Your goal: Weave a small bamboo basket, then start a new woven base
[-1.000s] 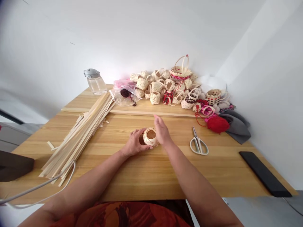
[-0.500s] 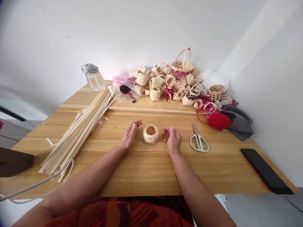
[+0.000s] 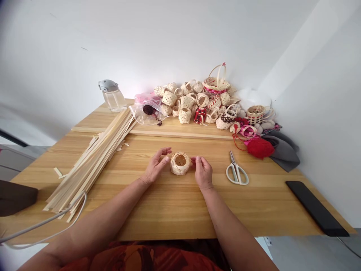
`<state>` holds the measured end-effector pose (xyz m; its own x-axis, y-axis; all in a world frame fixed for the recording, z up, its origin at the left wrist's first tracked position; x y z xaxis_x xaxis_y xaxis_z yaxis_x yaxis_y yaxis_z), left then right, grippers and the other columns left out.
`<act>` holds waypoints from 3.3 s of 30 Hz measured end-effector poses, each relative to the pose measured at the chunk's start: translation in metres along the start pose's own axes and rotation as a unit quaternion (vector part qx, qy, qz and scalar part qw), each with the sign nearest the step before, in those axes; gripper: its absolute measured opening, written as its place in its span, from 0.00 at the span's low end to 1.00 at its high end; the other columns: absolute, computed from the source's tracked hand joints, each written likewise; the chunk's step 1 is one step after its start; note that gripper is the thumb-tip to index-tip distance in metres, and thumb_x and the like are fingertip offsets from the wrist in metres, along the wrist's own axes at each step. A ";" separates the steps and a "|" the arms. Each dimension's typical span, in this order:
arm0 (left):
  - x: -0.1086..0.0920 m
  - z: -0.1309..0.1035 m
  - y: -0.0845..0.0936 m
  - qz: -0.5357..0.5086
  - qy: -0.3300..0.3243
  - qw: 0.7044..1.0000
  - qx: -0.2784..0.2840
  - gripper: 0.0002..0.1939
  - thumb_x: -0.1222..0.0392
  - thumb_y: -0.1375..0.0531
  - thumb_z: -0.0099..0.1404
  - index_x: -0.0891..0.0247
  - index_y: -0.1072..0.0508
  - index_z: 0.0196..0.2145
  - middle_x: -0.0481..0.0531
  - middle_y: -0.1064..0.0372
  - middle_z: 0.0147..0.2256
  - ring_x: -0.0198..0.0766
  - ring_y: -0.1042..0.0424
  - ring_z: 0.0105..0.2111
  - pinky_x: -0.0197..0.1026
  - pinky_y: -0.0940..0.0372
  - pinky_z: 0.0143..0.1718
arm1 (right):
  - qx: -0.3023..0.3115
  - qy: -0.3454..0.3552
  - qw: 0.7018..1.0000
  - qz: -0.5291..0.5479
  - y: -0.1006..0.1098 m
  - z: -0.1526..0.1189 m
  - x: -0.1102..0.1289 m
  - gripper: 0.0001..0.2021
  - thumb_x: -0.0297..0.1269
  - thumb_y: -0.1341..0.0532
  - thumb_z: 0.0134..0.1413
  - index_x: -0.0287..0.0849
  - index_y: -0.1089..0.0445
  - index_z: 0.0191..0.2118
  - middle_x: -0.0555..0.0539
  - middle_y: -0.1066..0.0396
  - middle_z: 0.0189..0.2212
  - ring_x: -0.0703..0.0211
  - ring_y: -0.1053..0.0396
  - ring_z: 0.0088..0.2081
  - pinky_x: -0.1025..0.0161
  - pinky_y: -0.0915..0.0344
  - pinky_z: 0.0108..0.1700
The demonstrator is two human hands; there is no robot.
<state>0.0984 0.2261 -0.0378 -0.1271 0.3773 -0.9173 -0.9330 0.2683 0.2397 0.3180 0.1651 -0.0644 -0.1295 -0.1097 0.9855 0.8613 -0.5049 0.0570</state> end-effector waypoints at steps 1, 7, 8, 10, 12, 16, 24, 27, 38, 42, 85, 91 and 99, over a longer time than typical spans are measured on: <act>-0.004 -0.001 -0.003 0.027 -0.013 0.999 0.016 0.34 0.41 0.39 0.63 0.60 0.36 0.61 0.60 0.31 0.54 0.50 0.34 0.55 0.55 0.43 0.60 | 0.007 0.003 1.000 -0.009 -0.001 0.000 0.001 0.20 0.55 0.43 0.60 0.42 0.25 0.35 0.44 0.22 0.33 0.55 0.28 0.31 0.61 0.33 0.31; -0.023 -0.007 -0.023 0.095 -0.092 0.987 0.086 0.53 0.48 0.27 0.48 0.59 0.46 0.66 0.63 0.40 0.59 0.55 0.40 0.59 0.57 0.45 0.62 | 0.079 0.025 0.996 -0.041 -0.015 -0.006 0.013 0.15 0.50 0.37 0.55 0.44 0.24 0.39 0.46 0.22 0.35 0.55 0.26 0.34 0.60 0.30 0.38; -0.025 -0.006 -0.023 0.089 -0.097 0.988 0.080 0.50 0.50 0.27 0.49 0.59 0.44 0.65 0.62 0.39 0.58 0.54 0.39 0.59 0.56 0.44 0.62 | 0.083 0.027 0.995 -0.038 -0.016 -0.007 0.015 0.15 0.50 0.37 0.56 0.44 0.24 0.40 0.46 0.22 0.36 0.54 0.26 0.34 0.60 0.30 0.38; -0.027 -0.006 -0.020 0.053 -0.101 0.991 0.063 0.46 0.52 0.27 0.50 0.59 0.41 0.62 0.61 0.39 0.57 0.52 0.37 0.58 0.54 0.39 0.59 | 0.080 0.029 0.996 -0.027 -0.016 -0.009 0.019 0.16 0.51 0.38 0.56 0.44 0.25 0.41 0.45 0.22 0.36 0.54 0.26 0.35 0.60 0.29 0.37; -0.028 -0.007 -0.018 0.002 -0.096 0.994 0.052 0.44 0.54 0.28 0.50 0.59 0.42 0.61 0.61 0.40 0.57 0.51 0.36 0.56 0.51 0.35 0.55 | 0.070 0.028 0.997 -0.016 -0.015 -0.009 0.021 0.16 0.52 0.39 0.58 0.44 0.26 0.40 0.45 0.22 0.36 0.55 0.27 0.34 0.60 0.29 0.35; -0.030 -0.009 -0.017 -0.056 -0.094 0.993 0.046 0.43 0.57 0.28 0.51 0.58 0.43 0.60 0.61 0.42 0.58 0.50 0.37 0.57 0.49 0.33 0.54 | 0.058 0.022 0.998 -0.003 -0.013 -0.009 0.022 0.19 0.55 0.41 0.58 0.44 0.25 0.38 0.47 0.24 0.29 0.57 0.30 0.27 0.61 0.32 0.29; -0.028 -0.009 -0.016 -0.071 -0.091 0.992 0.041 0.42 0.60 0.30 0.52 0.61 0.44 0.61 0.63 0.43 0.59 0.52 0.39 0.59 0.52 0.36 0.58 | 0.069 0.037 0.997 0.002 -0.014 -0.012 0.019 0.19 0.55 0.42 0.61 0.43 0.25 0.37 0.46 0.25 0.29 0.56 0.31 0.29 0.59 0.32 0.32; -0.029 -0.009 -0.017 -0.096 -0.082 0.991 0.046 0.41 0.62 0.31 0.54 0.60 0.46 0.61 0.63 0.43 0.59 0.50 0.38 0.59 0.50 0.35 0.57 | 0.081 0.062 0.995 -0.011 -0.016 -0.013 0.025 0.18 0.53 0.42 0.62 0.43 0.24 0.36 0.47 0.25 0.29 0.56 0.31 0.30 0.60 0.34 0.34; -0.024 -0.009 -0.021 -0.139 -0.064 0.987 0.047 0.45 0.56 0.25 0.46 0.56 0.45 0.55 0.60 0.41 0.57 0.49 0.37 0.57 0.48 0.34 0.53 | 0.119 0.101 0.988 0.011 -0.021 -0.019 0.038 0.19 0.54 0.42 0.60 0.46 0.28 0.47 0.44 0.24 0.43 0.49 0.27 0.43 0.55 0.32 0.46; -0.022 -0.008 -0.018 -0.107 -0.071 0.991 0.034 0.47 0.52 0.23 0.43 0.57 0.45 0.54 0.61 0.40 0.58 0.50 0.35 0.56 0.50 0.36 0.54 | 0.135 0.091 0.986 0.020 -0.023 -0.022 0.039 0.27 0.62 0.42 0.55 0.47 0.30 0.51 0.42 0.24 0.43 0.46 0.27 0.42 0.53 0.31 0.44; 0.025 0.001 0.006 -0.150 0.096 0.981 -0.076 0.27 0.42 0.43 0.68 0.59 0.36 0.59 0.59 0.34 0.55 0.44 0.35 0.54 0.46 0.37 0.53 | 0.154 0.214 0.923 -0.280 -0.038 0.017 0.048 0.49 0.41 0.29 0.46 0.46 0.54 0.70 0.37 0.42 0.64 0.42 0.42 0.63 0.43 0.44 0.64; 0.018 -0.001 -0.006 -0.119 0.082 0.989 -0.015 0.27 0.43 0.45 0.69 0.58 0.37 0.61 0.58 0.36 0.58 0.45 0.36 0.55 0.46 0.37 0.53 | 0.149 0.185 0.947 -0.218 -0.032 0.012 0.035 0.62 0.45 0.26 0.41 0.50 0.69 0.72 0.36 0.51 0.67 0.43 0.40 0.62 0.43 0.40 0.63; 0.024 0.000 -0.004 -0.117 0.090 0.989 -0.025 0.27 0.43 0.47 0.70 0.59 0.35 0.60 0.59 0.34 0.57 0.45 0.35 0.55 0.47 0.38 0.54 | 0.154 0.155 0.963 -0.160 -0.028 0.016 0.026 0.58 0.45 0.26 0.42 0.49 0.65 0.71 0.35 0.47 0.65 0.45 0.39 0.62 0.44 0.39 0.62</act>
<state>0.0993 0.2336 -0.0611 0.0412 0.1446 -0.9886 -0.9587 0.2845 0.0016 0.2983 0.1901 -0.0381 -0.5116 -0.2641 0.8176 0.8515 -0.2831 0.4414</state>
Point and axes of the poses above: each hand's wrist, its own z-axis towards the middle knuckle, its own y-axis out of the back of the hand, x = y × z, the point moved 8 cm from there along z, towards the middle knuckle
